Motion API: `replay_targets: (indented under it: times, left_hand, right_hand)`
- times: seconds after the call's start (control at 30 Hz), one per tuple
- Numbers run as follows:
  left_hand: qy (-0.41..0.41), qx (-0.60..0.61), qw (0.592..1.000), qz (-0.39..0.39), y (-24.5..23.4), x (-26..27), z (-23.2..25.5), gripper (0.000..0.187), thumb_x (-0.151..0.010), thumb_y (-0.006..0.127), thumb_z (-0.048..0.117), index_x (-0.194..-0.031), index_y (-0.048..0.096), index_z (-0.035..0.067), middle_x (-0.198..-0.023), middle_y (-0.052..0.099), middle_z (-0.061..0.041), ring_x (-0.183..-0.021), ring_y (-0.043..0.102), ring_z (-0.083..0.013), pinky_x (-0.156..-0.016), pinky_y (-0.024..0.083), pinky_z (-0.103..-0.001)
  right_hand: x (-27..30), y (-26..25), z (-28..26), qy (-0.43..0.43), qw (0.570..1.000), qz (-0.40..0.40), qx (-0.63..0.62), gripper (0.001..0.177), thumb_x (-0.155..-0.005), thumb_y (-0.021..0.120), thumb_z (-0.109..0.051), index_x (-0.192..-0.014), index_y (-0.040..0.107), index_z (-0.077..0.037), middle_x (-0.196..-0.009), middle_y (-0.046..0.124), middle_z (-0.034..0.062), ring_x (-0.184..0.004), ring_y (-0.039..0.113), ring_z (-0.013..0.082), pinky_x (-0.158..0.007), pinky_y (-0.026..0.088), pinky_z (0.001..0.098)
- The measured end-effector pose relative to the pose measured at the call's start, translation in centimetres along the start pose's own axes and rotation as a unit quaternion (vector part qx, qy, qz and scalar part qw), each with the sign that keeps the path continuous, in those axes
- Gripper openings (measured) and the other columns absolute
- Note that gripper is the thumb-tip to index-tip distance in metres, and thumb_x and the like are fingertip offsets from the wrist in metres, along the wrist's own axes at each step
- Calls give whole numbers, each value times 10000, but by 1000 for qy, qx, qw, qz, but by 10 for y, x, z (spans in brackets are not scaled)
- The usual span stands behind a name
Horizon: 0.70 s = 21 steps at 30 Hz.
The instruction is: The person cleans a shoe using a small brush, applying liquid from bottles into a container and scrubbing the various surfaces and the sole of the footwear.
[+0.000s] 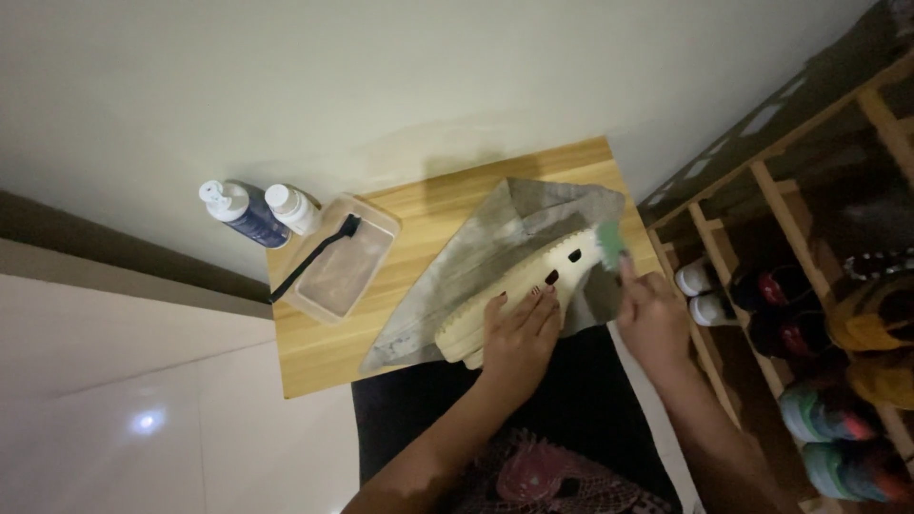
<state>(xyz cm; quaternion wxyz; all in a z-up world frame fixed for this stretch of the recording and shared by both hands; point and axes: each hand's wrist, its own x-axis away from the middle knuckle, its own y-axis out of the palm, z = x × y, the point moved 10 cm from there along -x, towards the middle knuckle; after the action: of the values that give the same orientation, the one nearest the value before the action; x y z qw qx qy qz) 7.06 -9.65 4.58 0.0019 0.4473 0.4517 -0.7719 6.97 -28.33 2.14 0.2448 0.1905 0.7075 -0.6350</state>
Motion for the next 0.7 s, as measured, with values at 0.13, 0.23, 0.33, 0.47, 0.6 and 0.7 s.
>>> replay_targets:
  times: [0.13,0.23,0.33,0.47,0.6,0.7]
  left_hand:
    - [-5,1,1000,21,-11,-7,2,123,-914,765,62,-1035,769,87,-1094,777,-74,-1038,727,-200,-998,440,-504]
    - [-19,8,1000,21,-5,-2,-5,131,-906,766,56,-1027,769,107,-1096,781,-57,-1038,732,-195,-1002,429,-509]
    - [-13,11,999,30,1,4,-2,138,-910,771,69,-1041,767,115,-1099,776,-58,-1036,725,-205,-982,448,-539]
    - [-17,3,1000,24,-11,-5,0,108,-905,774,85,-1008,772,120,-1090,781,-50,-1027,728,-195,-992,440,-522]
    - [-16,-9,999,37,-7,-3,2,114,-916,771,86,-1022,775,126,-1094,778,-48,-1039,725,-193,-986,449,-528]
    - [-21,2,999,32,-10,-4,-3,101,-924,768,93,-1021,772,119,-1104,778,-49,-1040,727,-186,-992,443,-542]
  right_hand:
    - [-15,-34,-59,-30,992,-17,121,410,-920,653,-147,-1318,736,-197,-792,620,59,-709,653,228,-595,525,283]
    - [-3,-17,-40,1,995,-97,0,455,-913,624,-185,-1358,703,-243,-851,671,55,-811,697,280,-645,569,373]
    - [6,-13,-8,60,997,-52,10,507,-936,657,-88,-1425,708,-212,-851,643,98,-726,666,283,-605,548,340]
    - [17,-8,-16,33,996,-81,-24,361,-910,675,-152,-1259,757,-195,-858,668,76,-784,682,288,-642,559,338]
    - [9,-3,-20,31,997,-66,23,543,-891,651,-88,-1427,679,-171,-848,649,129,-791,685,319,-677,569,367]
    - [4,8,-9,41,998,-52,-8,533,-922,634,-61,-1445,678,-154,-843,651,130,-747,670,314,-638,554,363]
